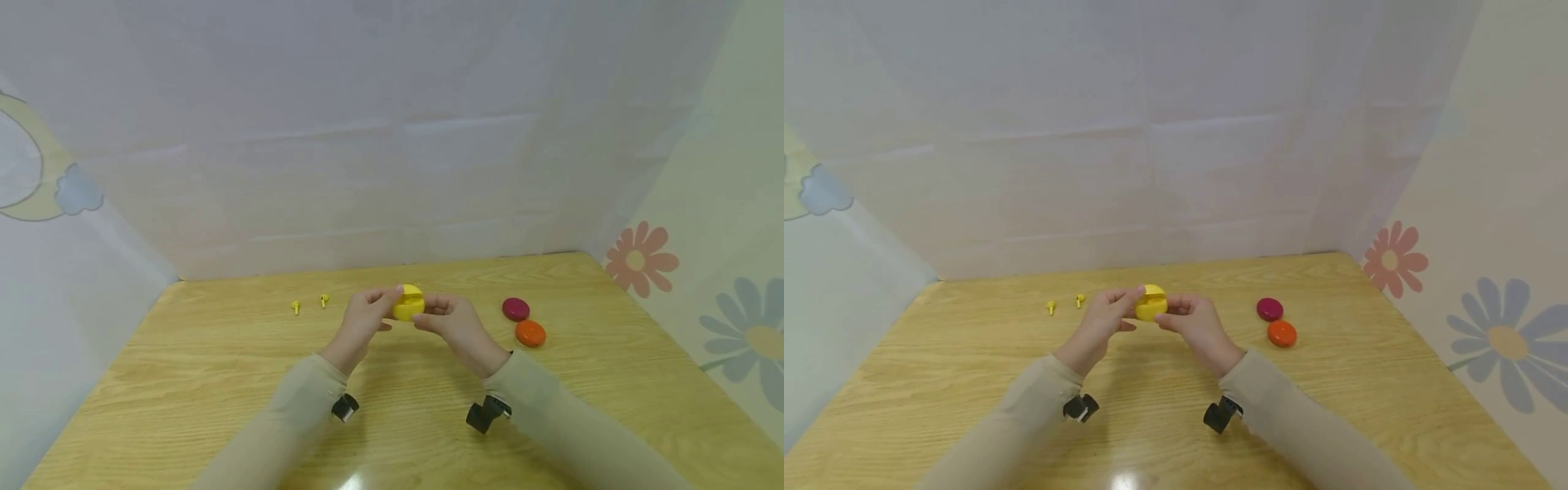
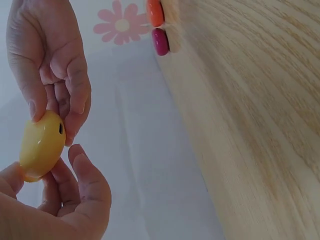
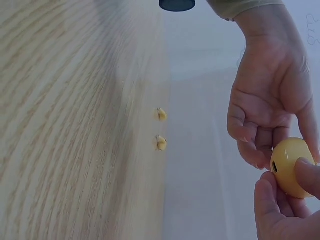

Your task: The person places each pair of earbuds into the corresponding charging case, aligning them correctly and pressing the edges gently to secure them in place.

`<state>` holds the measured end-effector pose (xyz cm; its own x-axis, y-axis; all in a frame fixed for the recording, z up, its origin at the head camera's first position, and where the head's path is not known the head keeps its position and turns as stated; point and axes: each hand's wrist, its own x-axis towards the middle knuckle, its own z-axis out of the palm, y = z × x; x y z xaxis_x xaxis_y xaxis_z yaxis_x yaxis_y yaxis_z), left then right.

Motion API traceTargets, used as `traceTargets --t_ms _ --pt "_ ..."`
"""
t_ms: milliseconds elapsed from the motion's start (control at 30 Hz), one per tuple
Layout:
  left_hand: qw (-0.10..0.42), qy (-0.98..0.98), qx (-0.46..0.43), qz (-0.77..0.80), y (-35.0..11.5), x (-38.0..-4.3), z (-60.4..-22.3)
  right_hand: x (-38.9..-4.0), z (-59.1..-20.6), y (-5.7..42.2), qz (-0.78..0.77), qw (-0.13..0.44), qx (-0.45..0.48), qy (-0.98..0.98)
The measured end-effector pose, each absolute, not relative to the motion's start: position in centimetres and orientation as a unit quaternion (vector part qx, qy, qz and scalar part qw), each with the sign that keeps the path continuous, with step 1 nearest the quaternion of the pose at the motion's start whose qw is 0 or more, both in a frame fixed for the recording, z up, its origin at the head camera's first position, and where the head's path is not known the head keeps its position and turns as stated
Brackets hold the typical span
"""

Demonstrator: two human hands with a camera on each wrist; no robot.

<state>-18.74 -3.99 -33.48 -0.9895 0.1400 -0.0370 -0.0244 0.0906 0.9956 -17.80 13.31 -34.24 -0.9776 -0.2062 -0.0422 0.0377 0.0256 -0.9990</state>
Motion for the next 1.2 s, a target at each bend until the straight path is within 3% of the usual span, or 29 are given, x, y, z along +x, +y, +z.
traceTargets --t_ms 267,767,1200 --pt "0.079 0.733 0.001 0.675 -4.1 -18.6 -33.3 -17.4 -34.3 13.1 -0.697 0.090 -0.061 0.709" --pt "0.104 0.747 0.013 0.657 -5.1 -18.8 -33.7 -17.4 -34.5 13.2 -0.708 0.098 -0.044 0.698" --pt "0.085 0.764 -0.004 0.640 -8.0 -18.7 -34.8 -17.5 -34.3 13.3 -0.718 0.100 -0.048 0.687"
